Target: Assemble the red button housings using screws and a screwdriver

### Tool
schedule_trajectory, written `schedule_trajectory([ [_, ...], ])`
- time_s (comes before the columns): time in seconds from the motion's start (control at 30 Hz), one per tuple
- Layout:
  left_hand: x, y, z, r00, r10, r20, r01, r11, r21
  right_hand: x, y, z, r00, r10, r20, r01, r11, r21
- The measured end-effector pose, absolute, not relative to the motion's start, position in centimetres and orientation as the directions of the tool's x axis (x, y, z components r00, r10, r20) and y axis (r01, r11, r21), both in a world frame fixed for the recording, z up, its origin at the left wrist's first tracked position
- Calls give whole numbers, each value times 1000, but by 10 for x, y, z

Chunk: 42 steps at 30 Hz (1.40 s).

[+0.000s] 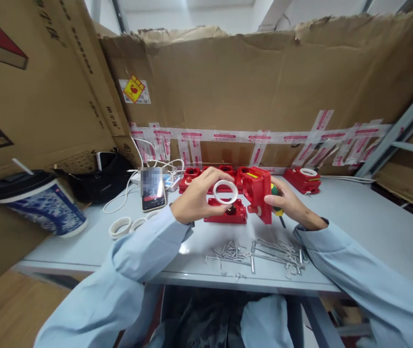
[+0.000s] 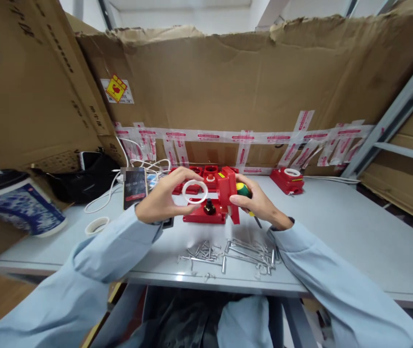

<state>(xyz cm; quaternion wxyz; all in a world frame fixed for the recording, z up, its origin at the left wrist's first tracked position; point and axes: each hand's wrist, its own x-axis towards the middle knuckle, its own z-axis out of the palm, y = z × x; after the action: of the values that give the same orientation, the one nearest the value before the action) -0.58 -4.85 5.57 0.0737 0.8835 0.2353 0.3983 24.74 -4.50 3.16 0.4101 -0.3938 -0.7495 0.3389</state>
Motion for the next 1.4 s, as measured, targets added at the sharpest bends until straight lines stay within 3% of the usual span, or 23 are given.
schedule_trajectory([
  [0.1,17,-45,46,456,429,780,295,-899,323,243,-47,29,-365,855,369,256,474,-843],
  [0.27,20,-45,30,392,423,817,248,-904,349,236,-49,27,-368,805,466,221,562,-797],
  [0.47,18,-40,22,305,445,842,358,-873,332,235,-51,26,-330,816,474,272,563,-780],
  [0.8,22,-37,13,417,522,744,24,-825,565,232,-54,28,-404,746,529,320,658,-682],
  [1.07,21,-31,8,354,581,733,28,-790,612,234,-53,26,-328,747,579,310,664,-681],
  [1.4,22,-31,9,326,603,728,48,-780,625,233,-54,25,-364,700,614,325,713,-621],
])
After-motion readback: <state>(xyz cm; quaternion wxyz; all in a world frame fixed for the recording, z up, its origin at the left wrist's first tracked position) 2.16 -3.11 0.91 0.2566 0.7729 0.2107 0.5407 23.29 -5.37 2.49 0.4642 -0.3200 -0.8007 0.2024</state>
